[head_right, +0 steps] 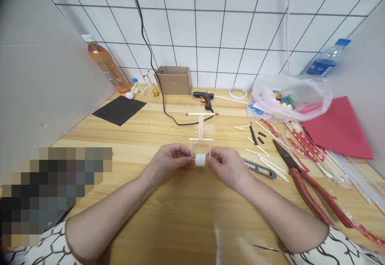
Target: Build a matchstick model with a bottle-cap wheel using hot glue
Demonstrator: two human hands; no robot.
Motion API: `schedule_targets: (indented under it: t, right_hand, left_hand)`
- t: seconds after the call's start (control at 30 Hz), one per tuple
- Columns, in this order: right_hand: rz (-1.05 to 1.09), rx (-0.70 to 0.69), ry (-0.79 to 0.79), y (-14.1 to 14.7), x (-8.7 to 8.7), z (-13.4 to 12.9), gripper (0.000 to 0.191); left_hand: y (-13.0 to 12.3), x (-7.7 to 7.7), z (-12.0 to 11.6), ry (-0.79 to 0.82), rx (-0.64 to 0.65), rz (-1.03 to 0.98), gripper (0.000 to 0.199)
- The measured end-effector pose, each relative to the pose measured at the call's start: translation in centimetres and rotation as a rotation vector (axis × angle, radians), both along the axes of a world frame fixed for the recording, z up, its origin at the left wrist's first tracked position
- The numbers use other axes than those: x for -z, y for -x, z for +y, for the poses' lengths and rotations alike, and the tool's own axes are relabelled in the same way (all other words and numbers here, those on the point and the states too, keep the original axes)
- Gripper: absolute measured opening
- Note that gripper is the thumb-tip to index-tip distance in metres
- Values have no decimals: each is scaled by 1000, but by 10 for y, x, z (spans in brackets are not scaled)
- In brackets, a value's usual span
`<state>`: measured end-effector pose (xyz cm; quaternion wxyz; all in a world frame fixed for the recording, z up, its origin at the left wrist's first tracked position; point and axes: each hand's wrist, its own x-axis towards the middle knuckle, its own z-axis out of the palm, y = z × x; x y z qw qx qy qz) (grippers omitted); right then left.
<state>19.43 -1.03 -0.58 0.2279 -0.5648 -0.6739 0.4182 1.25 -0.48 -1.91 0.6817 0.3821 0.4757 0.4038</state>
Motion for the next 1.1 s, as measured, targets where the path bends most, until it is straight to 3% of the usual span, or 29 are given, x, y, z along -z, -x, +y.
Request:
schedule_targets:
  t: [0.37,1.1]
  right_hand:
    - [-41,-27,-9,0,-7,3,34]
    - [-82,-12,81,1,0,5,33]
  left_hand:
    - [0,-3,-1,-2,-6,32,10]
    - [-2,-6,-1,42,2,93,11]
